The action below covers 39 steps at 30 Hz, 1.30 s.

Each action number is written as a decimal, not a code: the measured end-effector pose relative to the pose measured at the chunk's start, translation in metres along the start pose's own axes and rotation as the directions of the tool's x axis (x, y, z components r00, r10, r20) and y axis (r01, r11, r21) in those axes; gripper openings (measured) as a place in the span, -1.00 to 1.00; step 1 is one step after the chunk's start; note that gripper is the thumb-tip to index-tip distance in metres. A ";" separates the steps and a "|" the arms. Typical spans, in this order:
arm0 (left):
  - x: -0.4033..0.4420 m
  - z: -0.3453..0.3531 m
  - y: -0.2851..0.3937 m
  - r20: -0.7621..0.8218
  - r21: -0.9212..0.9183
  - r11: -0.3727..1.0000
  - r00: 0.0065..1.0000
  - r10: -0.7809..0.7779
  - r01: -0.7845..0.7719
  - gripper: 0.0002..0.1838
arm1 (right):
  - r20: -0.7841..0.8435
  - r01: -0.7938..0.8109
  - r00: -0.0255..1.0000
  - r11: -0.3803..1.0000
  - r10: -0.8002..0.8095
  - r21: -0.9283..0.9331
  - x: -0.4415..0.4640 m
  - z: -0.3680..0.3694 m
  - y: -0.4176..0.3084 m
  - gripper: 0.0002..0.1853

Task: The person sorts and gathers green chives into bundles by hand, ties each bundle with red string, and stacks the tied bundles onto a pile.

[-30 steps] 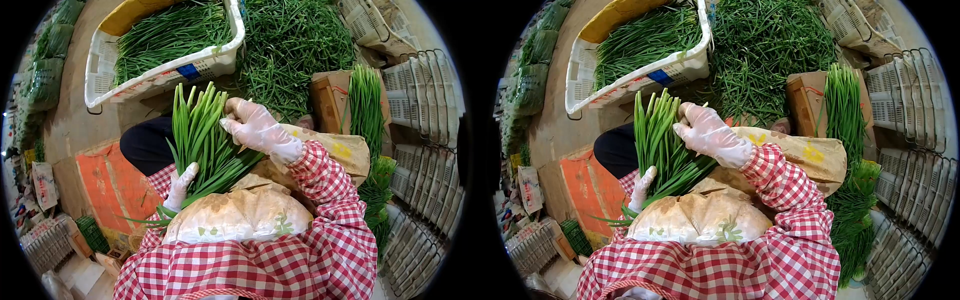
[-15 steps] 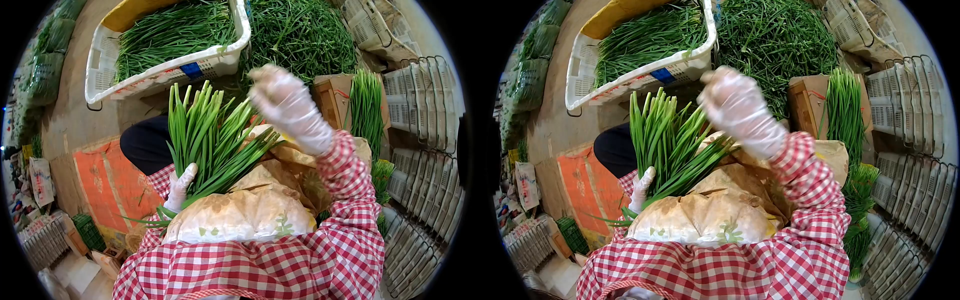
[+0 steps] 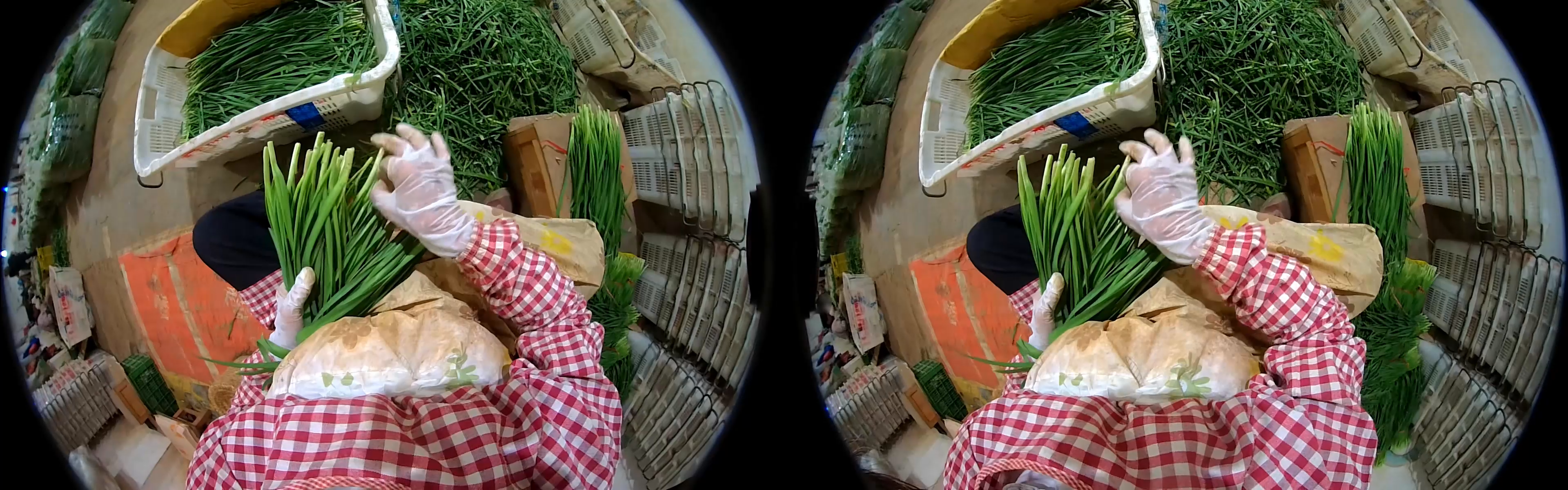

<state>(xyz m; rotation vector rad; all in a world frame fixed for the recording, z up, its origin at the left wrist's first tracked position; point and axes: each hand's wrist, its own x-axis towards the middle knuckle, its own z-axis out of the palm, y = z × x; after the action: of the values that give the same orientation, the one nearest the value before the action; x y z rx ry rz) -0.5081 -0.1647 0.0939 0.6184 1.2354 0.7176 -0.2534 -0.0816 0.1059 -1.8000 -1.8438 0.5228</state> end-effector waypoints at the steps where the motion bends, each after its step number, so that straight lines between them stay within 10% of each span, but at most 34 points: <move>1: -0.005 0.014 0.012 0.018 -0.111 0.991 0.997 -0.073 0.075 -0.53 | -0.044 0.069 0.996 0.989 -0.075 -0.131 0.008 -0.009 0.001 -0.84; 4: -0.004 0.013 0.013 0.080 -0.240 0.960 0.988 -0.131 0.147 -0.44 | -0.112 0.200 0.952 0.858 -0.283 -0.473 0.035 -0.039 0.023 -0.91; 8: -0.004 0.018 0.014 0.110 -0.251 0.954 0.984 -0.139 0.162 -0.44 | -0.364 -0.091 0.896 0.696 -0.255 -0.713 0.071 -0.075 0.081 -0.69; 10: -0.002 0.021 0.017 0.107 -0.245 0.957 0.985 -0.133 0.156 -0.44 | 0.124 -0.174 0.961 0.893 0.245 -0.416 0.073 -0.096 0.041 -0.58; 16: -0.001 0.013 0.016 0.109 -0.141 0.974 0.981 -0.163 0.178 -0.44 | 0.357 0.086 0.922 0.980 -0.147 0.181 0.043 -0.049 0.018 -0.49; 18: -0.002 0.011 0.014 0.107 -0.168 0.968 0.980 -0.168 0.184 -0.45 | 0.426 -0.275 0.904 0.831 0.051 0.484 0.048 -0.050 0.013 -0.58; 25: 0.003 0.007 0.017 0.135 -0.252 0.949 0.978 -0.156 0.187 -0.49 | 0.011 -0.334 0.919 0.763 0.395 0.553 0.044 -0.070 0.052 -0.67; 28: 0.005 0.004 0.019 0.097 -0.287 0.946 0.987 -0.129 0.152 -0.49 | 0.291 -0.409 0.891 0.895 0.349 0.177 -0.007 -0.073 0.073 -0.65; 30: 0.011 0.003 0.019 0.087 -0.332 0.926 0.984 -0.158 0.178 -0.50 | 0.563 -0.622 0.672 0.779 0.481 0.077 -0.049 -0.058 0.045 -0.52; 31: 0.016 0.003 0.021 0.090 -0.236 0.961 0.988 -0.125 0.143 -0.52 | 0.716 -0.362 0.695 0.895 0.072 0.261 -0.046 -0.052 0.036 -0.44; 34: 0.027 0.032 0.048 0.212 -0.005 0.996 0.973 -0.090 0.093 -0.51 | 0.676 -0.432 0.735 0.796 0.038 0.424 -0.057 -0.030 -0.010 -0.34; 36: 0.047 0.056 0.045 0.216 0.255 0.953 0.970 0.107 -0.162 -0.49 | 0.790 -0.705 0.574 0.621 0.216 0.342 -0.038 -0.027 -0.033 -0.25; 39: 0.057 0.086 0.041 0.260 0.781 0.384 0.815 0.518 -0.493 -0.37 | 0.545 -0.551 0.834 0.131 0.081 0.824 -0.033 0.008 -0.032 -0.29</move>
<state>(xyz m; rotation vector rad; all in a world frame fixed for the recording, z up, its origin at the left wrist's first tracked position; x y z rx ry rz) -0.4207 -0.0978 0.1090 1.8784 1.3909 0.5954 -0.2837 -0.1158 0.1153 -1.0879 -0.6947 1.8547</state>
